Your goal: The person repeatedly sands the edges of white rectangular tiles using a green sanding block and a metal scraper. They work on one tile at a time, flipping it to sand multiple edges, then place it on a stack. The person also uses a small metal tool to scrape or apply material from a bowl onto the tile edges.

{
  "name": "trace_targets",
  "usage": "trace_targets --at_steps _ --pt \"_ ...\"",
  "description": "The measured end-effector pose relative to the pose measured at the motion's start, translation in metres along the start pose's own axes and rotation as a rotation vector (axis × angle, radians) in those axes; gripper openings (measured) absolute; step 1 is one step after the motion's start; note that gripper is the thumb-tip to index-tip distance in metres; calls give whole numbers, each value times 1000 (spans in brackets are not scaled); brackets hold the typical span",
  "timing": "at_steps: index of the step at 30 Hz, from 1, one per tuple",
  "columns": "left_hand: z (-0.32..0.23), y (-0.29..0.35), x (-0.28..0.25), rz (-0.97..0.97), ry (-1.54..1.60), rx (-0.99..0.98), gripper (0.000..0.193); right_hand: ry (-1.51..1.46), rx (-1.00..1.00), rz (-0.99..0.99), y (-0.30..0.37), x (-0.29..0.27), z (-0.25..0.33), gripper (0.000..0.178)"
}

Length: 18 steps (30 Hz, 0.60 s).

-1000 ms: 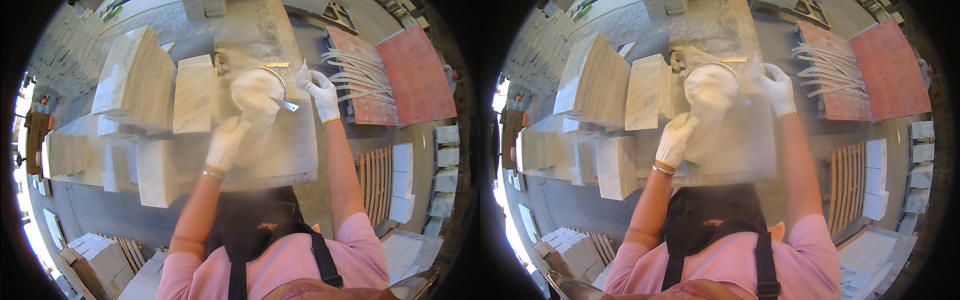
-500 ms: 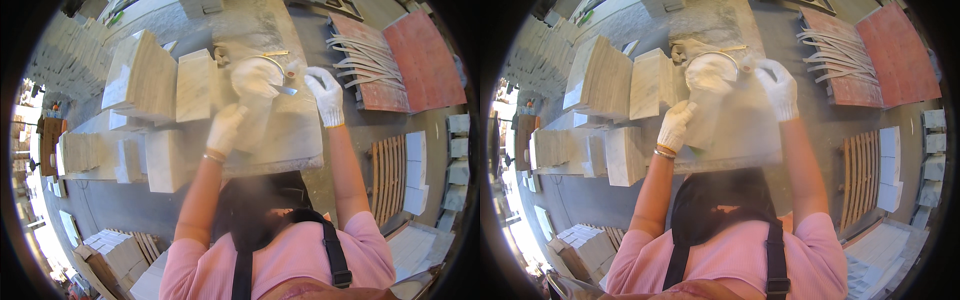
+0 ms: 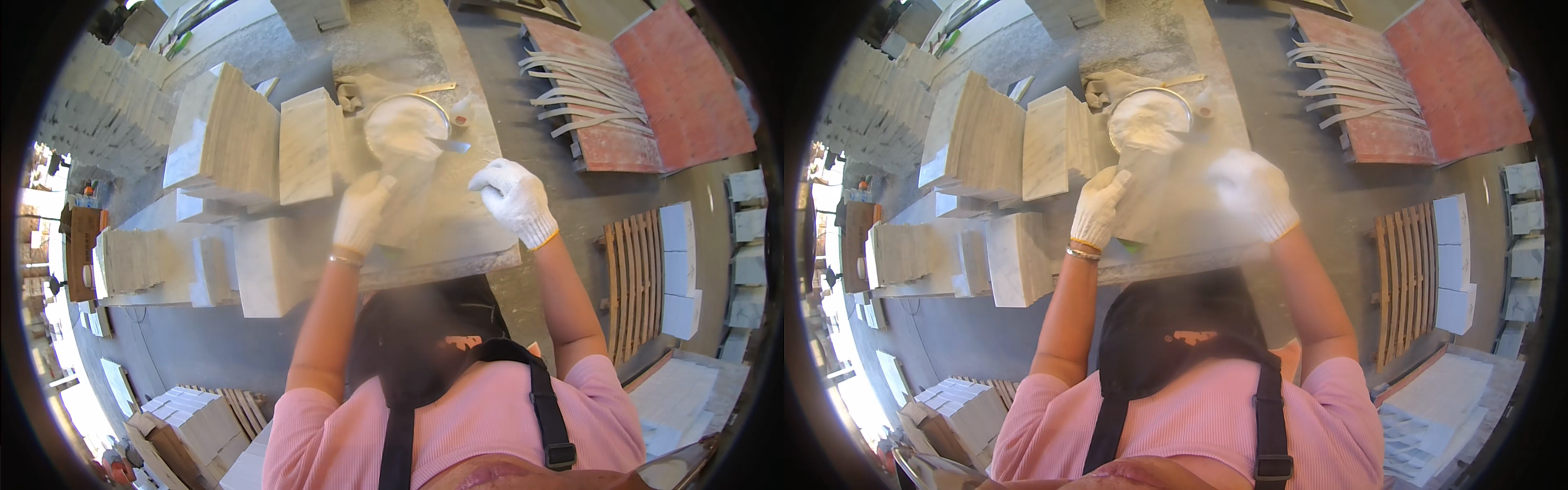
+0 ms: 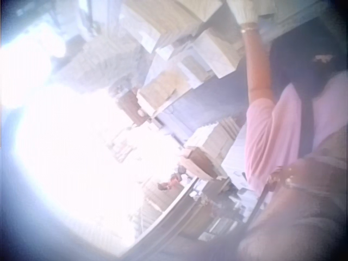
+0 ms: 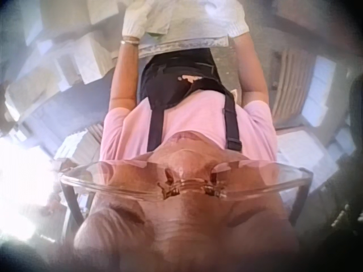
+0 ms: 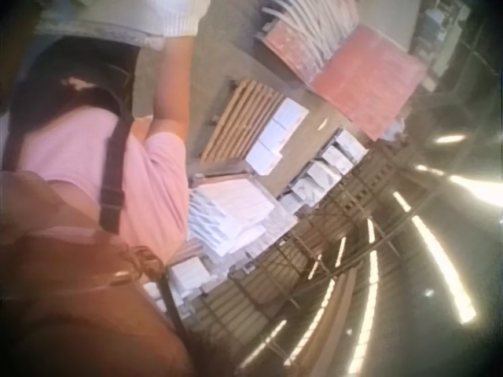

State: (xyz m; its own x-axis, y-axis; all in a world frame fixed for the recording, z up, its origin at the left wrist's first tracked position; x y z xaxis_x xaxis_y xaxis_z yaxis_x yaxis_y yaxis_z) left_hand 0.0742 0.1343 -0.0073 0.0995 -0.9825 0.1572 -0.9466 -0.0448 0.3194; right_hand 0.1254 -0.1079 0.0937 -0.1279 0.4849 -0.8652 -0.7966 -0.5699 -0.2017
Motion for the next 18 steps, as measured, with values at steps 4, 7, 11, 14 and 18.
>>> trace_targets --at_steps 4,7,11,14,18 --pt "0 0 -2 -10 -20 3 44 -52 348 206 15 -10 -29 20" --pt "2 -1 -3 4 -11 25 39 87 340 163 5 -16 -30 28" --pt "-9 0 -5 25 -153 154 30 67 133 -140 -21 -17 -17 33" --pt "-17 -3 -4 55 -246 146 28 87 181 -104 -52 8 -23 35" --pt "-18 -7 -4 44 7 67 34 18 323 164 -76 45 -34 33"
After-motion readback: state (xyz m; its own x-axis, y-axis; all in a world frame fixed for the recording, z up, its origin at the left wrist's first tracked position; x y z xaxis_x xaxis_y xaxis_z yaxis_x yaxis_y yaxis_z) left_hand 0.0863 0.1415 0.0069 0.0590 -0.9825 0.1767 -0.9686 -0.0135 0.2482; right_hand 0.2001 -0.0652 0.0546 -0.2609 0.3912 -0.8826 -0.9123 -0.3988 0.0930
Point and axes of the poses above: each hand's wrist, its own y-axis away from the middle knuckle, its own x-axis out of the palm, z = x × y, the point moved 7 cm from there along -y, towards the middle knuckle, and after that the axes turned 7 degrees about z, right-handed, at the moved point
